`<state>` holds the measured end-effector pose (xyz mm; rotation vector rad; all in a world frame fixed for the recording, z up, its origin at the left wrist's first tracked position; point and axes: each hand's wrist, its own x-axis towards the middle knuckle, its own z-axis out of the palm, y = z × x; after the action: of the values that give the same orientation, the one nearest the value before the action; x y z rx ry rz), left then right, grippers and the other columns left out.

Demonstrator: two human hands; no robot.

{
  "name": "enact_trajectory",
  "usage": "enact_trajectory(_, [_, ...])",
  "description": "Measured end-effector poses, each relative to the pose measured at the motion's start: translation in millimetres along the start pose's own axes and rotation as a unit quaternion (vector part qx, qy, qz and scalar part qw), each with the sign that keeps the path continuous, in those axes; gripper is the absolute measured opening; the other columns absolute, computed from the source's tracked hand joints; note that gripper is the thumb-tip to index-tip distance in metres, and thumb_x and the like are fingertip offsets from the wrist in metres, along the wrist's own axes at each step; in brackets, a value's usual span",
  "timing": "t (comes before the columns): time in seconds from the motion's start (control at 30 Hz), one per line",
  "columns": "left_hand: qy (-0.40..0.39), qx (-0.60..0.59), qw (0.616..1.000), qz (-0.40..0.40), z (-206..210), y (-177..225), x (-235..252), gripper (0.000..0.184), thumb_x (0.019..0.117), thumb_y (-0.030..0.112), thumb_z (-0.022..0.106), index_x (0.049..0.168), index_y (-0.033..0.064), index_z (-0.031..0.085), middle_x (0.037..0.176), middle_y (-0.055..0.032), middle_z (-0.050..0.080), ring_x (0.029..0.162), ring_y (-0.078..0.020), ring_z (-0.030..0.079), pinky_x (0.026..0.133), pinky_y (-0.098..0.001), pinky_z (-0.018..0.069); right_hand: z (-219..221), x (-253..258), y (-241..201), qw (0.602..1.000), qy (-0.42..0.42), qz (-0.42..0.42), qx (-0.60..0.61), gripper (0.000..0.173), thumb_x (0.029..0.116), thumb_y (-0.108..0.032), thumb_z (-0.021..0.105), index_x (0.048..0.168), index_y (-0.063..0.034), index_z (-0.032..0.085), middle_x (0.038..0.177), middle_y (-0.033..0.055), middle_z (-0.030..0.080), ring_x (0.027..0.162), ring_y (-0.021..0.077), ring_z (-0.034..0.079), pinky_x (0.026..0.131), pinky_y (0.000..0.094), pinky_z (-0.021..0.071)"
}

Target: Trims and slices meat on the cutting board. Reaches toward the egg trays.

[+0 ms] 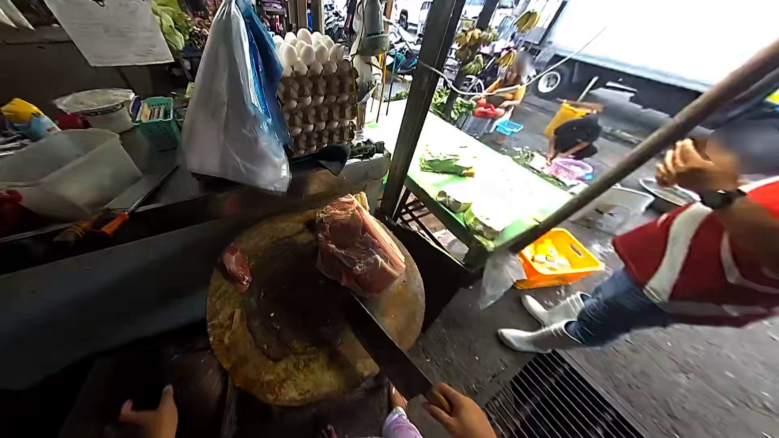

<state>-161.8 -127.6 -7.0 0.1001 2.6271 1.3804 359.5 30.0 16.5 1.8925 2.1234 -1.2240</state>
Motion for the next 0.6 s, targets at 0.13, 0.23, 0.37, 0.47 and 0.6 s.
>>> enact_trajectory(0.13, [-0.035, -0.010, 0.994, 0.105, 46.7, 59.5, -1.3, 0.067, 0.0962, 0.017, 0.070, 0.148, -0.0123, 0.038, 0.157, -0.0424, 0.022, 0.148, -0.0547, 0.024, 0.120, -0.0602, 0.0264, -29.3, -27.2, 26.4, 0.996, 0.077, -0.023, 0.026, 0.039, 0.0929, -0.033, 0.073, 0.113, 0.0005, 0.071, 0.092, 0.0241, 0.072, 0.089, 0.0433, 0.071, 0.081, 0.0662, 0.0521])
enact_trajectory(0.23, [-0.105, -0.017, 0.983, 0.151, 85.6, 129.0, -29.6, 0.059, 0.0983, 0.015, 0.067, 0.145, -0.0114, 0.043, 0.152, -0.0389, 0.035, 0.145, -0.0497, 0.033, 0.119, -0.0575, 0.0291, -48.3, -29.5, 46.6, 0.993, 0.100, -0.016, 0.065, 0.040, 0.0937, -0.031, 0.072, 0.112, 0.0041, 0.070, 0.090, 0.0260, 0.071, 0.085, 0.0431, 0.070, 0.080, 0.0657, 0.0518])
enact_trajectory(0.37, [-0.213, 0.013, 0.939, 0.269, 146.1, 223.3, -76.0, 0.055, 0.0996, 0.020, 0.066, 0.142, -0.0102, 0.049, 0.147, -0.0344, 0.047, 0.141, -0.0461, 0.042, 0.117, -0.0566, 0.0332, -64.3, -8.8, 72.3, 0.986, 0.105, 0.011, 0.131, 0.042, 0.0946, -0.032, 0.072, 0.114, 0.0049, 0.069, 0.090, 0.0245, 0.071, 0.081, 0.0383, 0.070, 0.079, 0.0606, 0.0546])
enact_trajectory(0.47, [-0.265, 0.062, 0.899, 0.342, 187.4, 296.4, -118.7, 0.051, 0.1002, 0.023, 0.065, 0.140, -0.0067, 0.054, 0.148, -0.0308, 0.048, 0.141, -0.0425, 0.044, 0.118, -0.0536, 0.0341, -78.7, 9.1, 82.4, 0.982, 0.100, 0.026, 0.157, 0.039, 0.0955, -0.030, 0.071, 0.115, 0.0041, 0.068, 0.088, 0.0226, 0.071, 0.076, 0.0350, 0.070, 0.075, 0.0575, 0.0556])
enact_trajectory(0.6, [-0.323, 0.140, 0.853, 0.386, 250.7, 355.0, -150.6, 0.050, 0.0996, 0.026, 0.067, 0.138, -0.0044, 0.056, 0.146, -0.0290, 0.050, 0.138, -0.0415, 0.047, 0.117, -0.0533, 0.0351, -101.8, 34.2, 92.2, 0.990, 0.050, 0.046, 0.127, 0.040, 0.0969, -0.031, 0.071, 0.118, 0.0026, 0.069, 0.093, 0.0246, 0.072, 0.083, 0.0391, 0.071, 0.081, 0.0601, 0.0544])
